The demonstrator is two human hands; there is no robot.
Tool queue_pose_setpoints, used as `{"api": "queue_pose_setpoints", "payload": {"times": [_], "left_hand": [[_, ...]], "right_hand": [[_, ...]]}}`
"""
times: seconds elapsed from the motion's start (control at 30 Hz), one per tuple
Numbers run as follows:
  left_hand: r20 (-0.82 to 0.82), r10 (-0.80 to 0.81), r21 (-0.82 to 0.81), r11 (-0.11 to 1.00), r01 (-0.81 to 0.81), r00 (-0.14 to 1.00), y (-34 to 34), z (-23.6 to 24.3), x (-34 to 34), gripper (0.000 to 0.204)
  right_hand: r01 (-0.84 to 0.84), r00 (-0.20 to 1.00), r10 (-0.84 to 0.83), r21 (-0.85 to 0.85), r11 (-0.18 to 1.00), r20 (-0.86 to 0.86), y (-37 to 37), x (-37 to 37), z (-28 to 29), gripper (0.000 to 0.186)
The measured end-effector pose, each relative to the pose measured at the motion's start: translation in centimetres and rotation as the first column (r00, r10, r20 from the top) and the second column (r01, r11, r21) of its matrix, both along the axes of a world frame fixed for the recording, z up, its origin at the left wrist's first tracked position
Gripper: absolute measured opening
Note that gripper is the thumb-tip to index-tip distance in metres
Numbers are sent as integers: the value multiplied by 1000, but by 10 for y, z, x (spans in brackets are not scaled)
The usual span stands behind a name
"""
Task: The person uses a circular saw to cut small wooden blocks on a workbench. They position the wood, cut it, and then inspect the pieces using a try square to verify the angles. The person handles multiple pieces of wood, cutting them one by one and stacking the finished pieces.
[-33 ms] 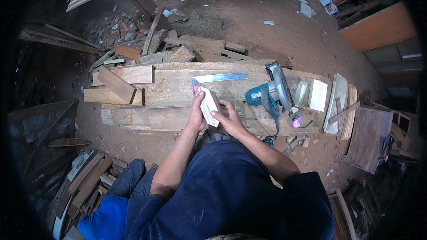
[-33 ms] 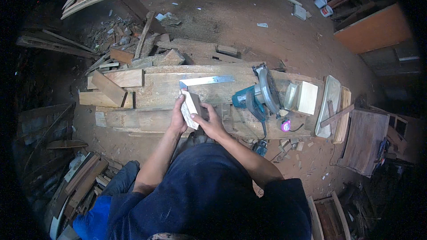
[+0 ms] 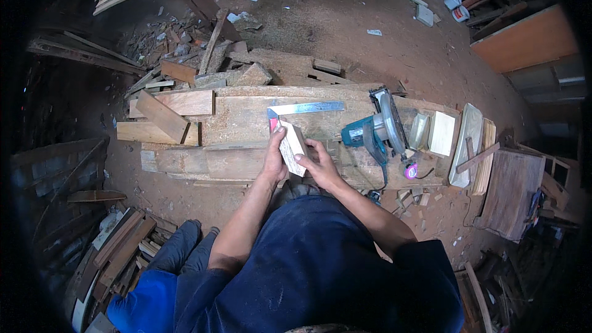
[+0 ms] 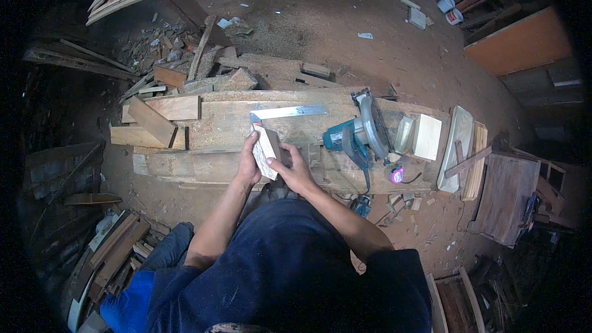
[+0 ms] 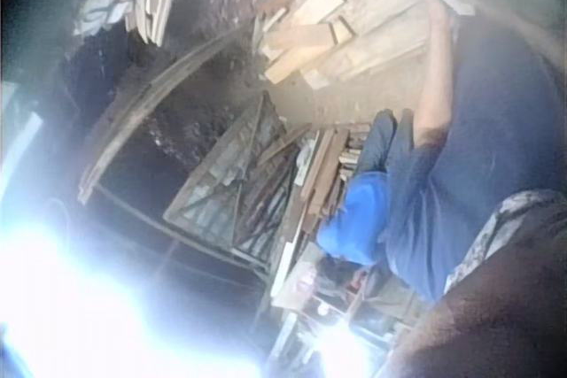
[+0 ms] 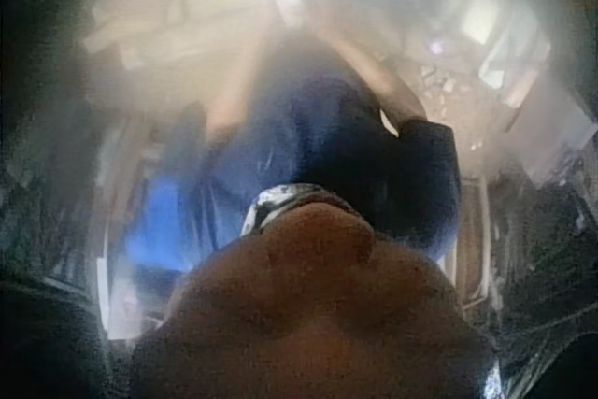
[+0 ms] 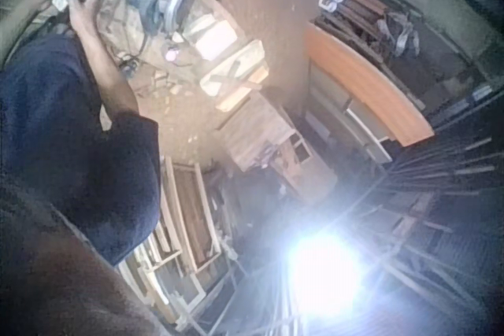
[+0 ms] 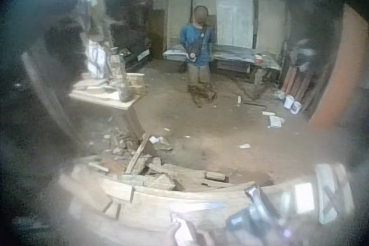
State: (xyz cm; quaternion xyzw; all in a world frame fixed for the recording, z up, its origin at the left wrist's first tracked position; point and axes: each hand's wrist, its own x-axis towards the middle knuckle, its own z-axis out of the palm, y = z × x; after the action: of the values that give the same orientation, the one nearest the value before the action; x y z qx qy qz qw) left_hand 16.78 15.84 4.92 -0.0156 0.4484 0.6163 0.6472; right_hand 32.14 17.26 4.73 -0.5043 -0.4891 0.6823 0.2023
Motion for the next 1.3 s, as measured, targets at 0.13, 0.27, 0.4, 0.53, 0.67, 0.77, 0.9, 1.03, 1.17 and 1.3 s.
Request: {"api": "queue_pose_setpoints", "payload": {"times": [0.13,0.27,0.4,0.53,0.67,0.77,0.9,1.03,1.17,1.3], "left_hand": [[78,-113,15,994,112,991,-2,-8,-9,50],[228,-141,17,990,140,964,0,3,-17,52],[300,-265,-31,957,287,916,-9,-8,-15,55],[395,-219,-10,970,242,892,-5,13,-3,60],[404,-274,16,956,293,873,-7,11,-9,62],[372,-308,3,944,330,876,-9,15,-11,62],[331,-360,-32,920,392,872,-12,22,-9,62],[179,-449,-5,889,457,875,-11,31,-1,64],[-222,-423,33,897,440,879,2,49,14,61],[-217,-302,57,946,320,928,4,49,30,59]], "right_hand": [[-77,994,71,-67,995,-79,-2,8,7,85],[-393,919,359,286,874,165,18,28,40,117],[-659,751,505,437,612,426,40,29,50,153],[-698,716,549,446,560,431,44,25,53,162],[-644,761,556,497,582,334,45,23,50,161],[-656,751,565,481,582,341,43,27,53,158],[-632,769,553,514,580,321,40,33,57,159],[-572,815,471,594,565,337,30,45,48,160],[-442,895,412,476,760,172,23,69,43,159],[-125,883,25,-184,975,-468,-2,76,44,138]]}}
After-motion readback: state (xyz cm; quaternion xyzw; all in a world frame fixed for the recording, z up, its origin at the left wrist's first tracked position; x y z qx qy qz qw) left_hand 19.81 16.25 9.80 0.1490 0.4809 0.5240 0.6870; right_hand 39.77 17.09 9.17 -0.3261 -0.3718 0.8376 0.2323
